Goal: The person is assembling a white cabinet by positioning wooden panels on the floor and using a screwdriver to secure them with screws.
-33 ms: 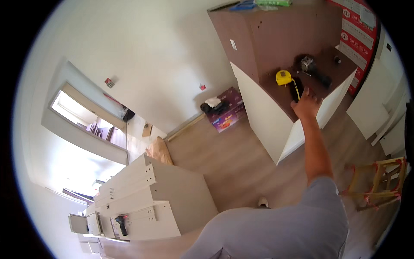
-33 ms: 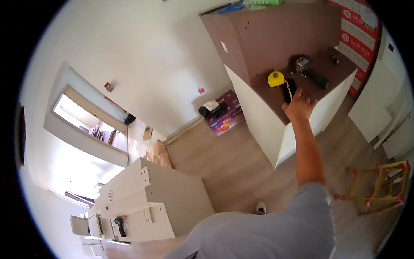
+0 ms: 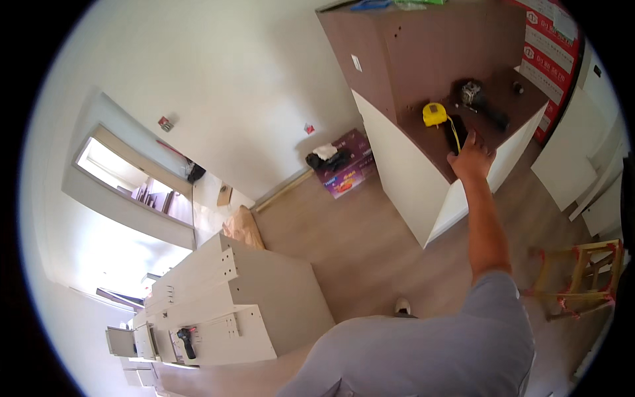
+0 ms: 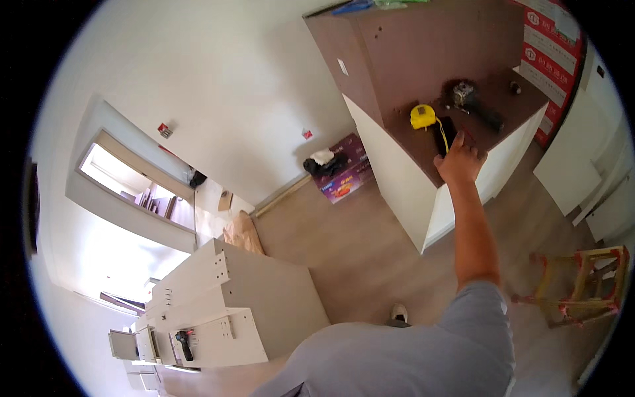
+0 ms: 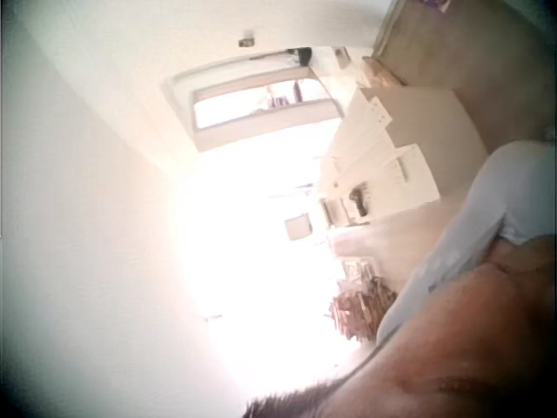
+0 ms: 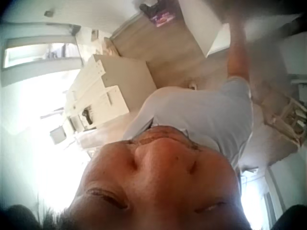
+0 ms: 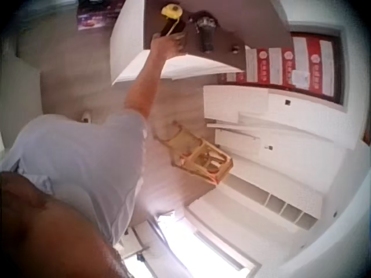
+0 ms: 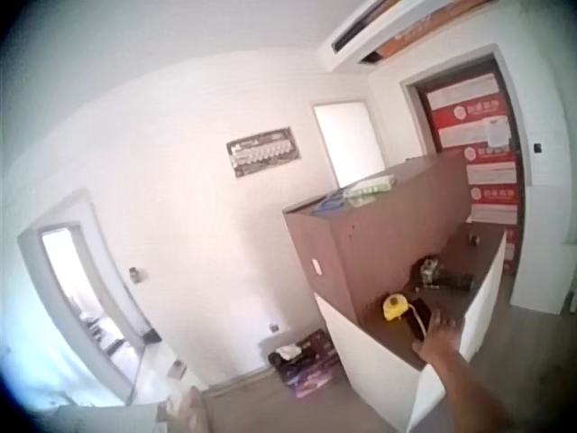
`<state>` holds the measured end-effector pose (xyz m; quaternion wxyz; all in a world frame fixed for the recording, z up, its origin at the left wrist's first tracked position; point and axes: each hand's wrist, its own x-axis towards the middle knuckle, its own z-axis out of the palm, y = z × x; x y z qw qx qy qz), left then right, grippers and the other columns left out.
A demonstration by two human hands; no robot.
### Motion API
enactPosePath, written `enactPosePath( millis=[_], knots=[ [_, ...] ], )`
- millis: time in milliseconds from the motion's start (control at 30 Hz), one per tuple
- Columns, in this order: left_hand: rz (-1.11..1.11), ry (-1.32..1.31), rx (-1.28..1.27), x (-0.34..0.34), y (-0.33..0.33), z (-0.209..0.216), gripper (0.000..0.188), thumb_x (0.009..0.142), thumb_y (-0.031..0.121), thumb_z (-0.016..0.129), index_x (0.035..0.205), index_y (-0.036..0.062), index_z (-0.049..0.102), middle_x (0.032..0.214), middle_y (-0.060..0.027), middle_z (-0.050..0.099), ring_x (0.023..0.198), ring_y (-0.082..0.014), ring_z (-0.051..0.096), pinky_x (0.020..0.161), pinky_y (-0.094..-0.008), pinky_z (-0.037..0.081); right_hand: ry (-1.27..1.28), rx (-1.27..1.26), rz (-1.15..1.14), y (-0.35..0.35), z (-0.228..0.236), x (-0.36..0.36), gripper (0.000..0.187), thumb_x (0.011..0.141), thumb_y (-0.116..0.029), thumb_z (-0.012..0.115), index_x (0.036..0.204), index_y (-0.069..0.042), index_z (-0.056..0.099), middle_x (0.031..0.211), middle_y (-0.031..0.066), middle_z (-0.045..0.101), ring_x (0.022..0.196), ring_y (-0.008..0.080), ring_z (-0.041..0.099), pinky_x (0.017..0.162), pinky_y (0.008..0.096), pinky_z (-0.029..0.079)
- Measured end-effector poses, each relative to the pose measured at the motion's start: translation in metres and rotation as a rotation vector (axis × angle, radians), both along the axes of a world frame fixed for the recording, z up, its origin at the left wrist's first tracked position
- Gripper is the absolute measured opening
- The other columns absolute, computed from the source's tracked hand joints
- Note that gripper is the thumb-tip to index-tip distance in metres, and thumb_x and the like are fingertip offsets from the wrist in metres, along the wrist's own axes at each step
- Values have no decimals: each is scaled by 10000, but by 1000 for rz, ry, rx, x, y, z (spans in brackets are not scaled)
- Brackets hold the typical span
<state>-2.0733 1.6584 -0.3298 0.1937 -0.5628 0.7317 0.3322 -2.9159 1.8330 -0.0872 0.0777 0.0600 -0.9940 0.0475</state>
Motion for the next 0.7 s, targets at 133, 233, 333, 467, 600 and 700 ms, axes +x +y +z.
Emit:
enactPosePath(
  millis=[133,233,333,467,600,700],
  knots=[
    [-29,-1,63,8,-2,-9,596,931,295,748,1435,54,540,1470,-196,537,1343,-341,542,1097,-453,459,-182,-117,-31,24,16,30,940,836,-442,725,1588,-56,314,1385,195,625,1297,348,599,1130,524,441],
    [-39,20,79,11,-10,-16,567,932,298,749,1410,52,569,1433,-192,581,1309,-330,582,1076,-438,485,-83,-197,-51,36,6,49,951,824,-415,758,1581,-45,318,1384,188,627,1275,356,610,1046,484,518],
    [-42,79,75,10,-16,-19,539,933,301,749,1386,50,599,1396,-187,624,1276,-320,622,1054,-423,510,58,-352,-29,37,-10,39,865,791,-405,805,1480,-1,472,1268,199,690,1193,394,651,972,493,552],
    [20,197,46,1,-18,-16,491,939,310,747,1344,53,642,1335,-180,683,1222,-304,674,1020,-404,543,-207,-651,86,67,-27,0,675,779,-377,854,1256,46,630,1045,173,731,892,323,707,764,426,580],
    [125,213,40,6,5,-22,453,951,356,736,1306,79,683,1266,-172,724,1188,-278,698,1008,-400,553,-574,-1302,-34,104,-66,-6,555,837,-317,841,1228,18,632,964,131,694,623,174,627,486,313,503],
    [130,94,78,29,44,-37,494,946,412,738,1331,109,678,1281,-171,722,1237,-257,675,1057,-415,525,-539,-1802,-113,110,-96,32,482,913,-224,774,1313,-29,589,1085,129,684,756,193,681,585,327,549]
  ],
)
